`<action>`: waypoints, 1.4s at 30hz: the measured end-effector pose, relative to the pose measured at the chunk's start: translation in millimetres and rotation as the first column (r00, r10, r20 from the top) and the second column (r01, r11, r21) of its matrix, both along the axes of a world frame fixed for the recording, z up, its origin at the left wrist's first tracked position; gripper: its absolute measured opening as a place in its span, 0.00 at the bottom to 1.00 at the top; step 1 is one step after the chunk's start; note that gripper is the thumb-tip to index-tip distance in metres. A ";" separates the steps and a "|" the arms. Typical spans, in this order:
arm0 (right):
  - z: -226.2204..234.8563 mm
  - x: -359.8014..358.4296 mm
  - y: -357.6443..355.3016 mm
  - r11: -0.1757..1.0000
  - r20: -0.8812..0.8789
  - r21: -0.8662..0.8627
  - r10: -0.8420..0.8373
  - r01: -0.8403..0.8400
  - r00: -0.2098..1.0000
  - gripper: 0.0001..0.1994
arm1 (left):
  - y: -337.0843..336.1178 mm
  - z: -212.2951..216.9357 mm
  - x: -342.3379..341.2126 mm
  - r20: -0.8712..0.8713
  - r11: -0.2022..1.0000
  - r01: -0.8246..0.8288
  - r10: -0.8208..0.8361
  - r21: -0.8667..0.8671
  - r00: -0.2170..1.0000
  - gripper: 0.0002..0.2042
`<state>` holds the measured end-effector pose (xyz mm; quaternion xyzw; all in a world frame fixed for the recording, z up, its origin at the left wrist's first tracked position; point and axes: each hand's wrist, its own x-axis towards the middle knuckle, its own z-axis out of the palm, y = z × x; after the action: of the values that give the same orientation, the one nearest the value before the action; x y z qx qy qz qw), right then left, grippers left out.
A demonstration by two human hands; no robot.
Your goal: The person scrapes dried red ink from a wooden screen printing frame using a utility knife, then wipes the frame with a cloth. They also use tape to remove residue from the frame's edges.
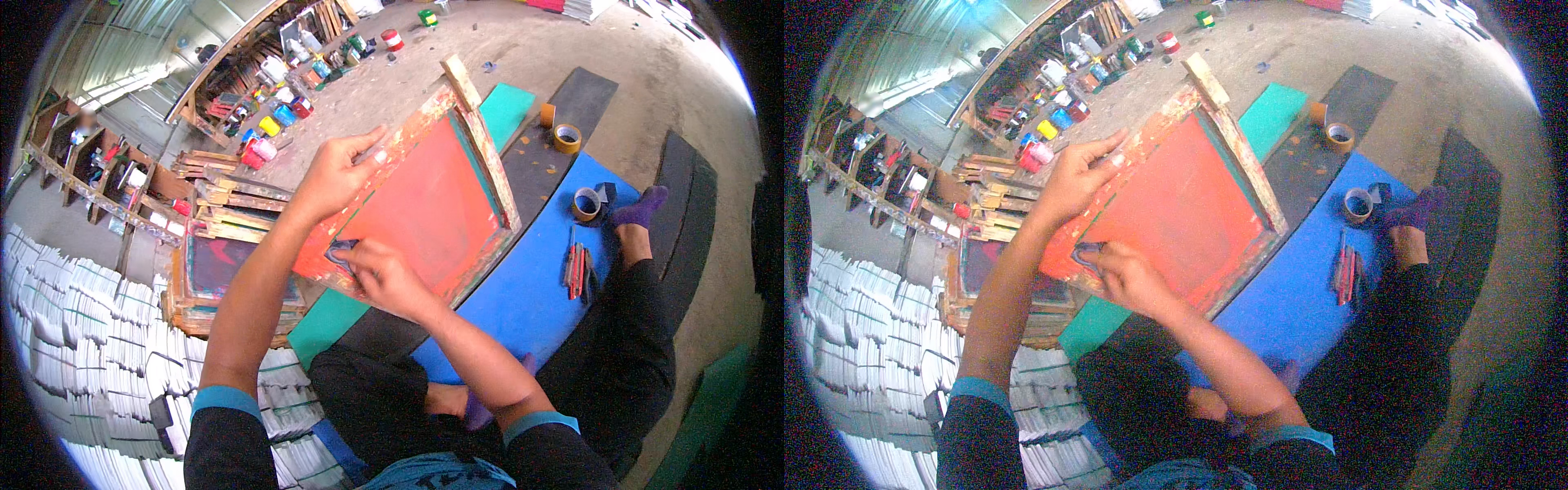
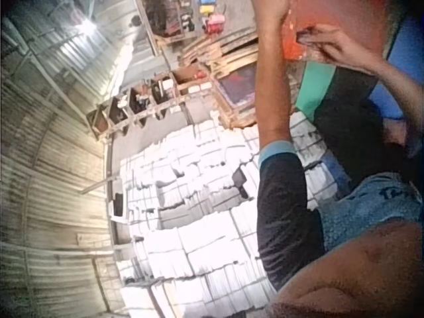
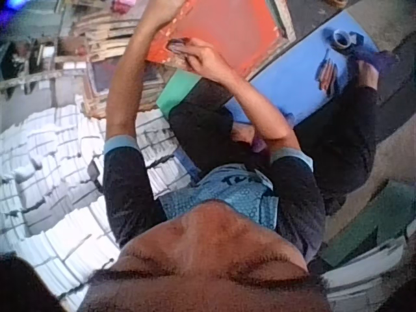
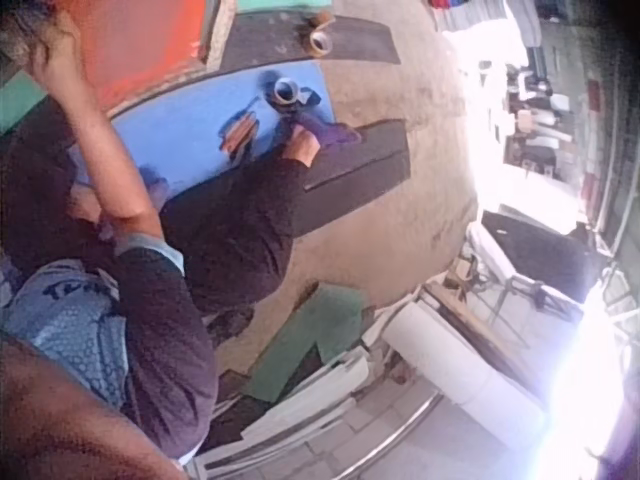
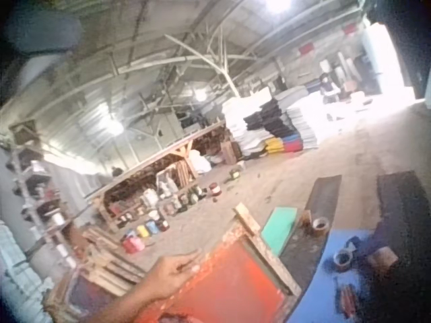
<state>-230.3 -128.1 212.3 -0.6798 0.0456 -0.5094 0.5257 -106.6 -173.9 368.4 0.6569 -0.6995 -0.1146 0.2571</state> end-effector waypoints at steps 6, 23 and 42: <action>-44.0 -35.1 -13.8 0.971 -0.271 -0.189 0.089 -0.143 0.959 0.23 | 4.8 8.7 -7.0 0.006 0.999 -0.028 0.028 0.030 1.000 0.21; -67.0 -52.1 9.9 0.990 -0.640 -0.133 -0.059 -0.035 0.766 0.16 | -2.5 0.2 7.3 -0.121 0.999 0.027 -0.030 -0.025 0.992 0.19; -125.9 -60.5 26.9 0.996 -0.823 -0.086 -0.075 0.006 0.563 0.16 | -0.9 -0.3 7.0 -0.176 0.998 0.055 -0.061 -0.038 0.983 0.21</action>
<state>-290.8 -101.2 86.3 -0.8566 0.2823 -0.1463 0.4064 -99.6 -174.8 368.1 0.6192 -0.6944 -0.1681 0.3256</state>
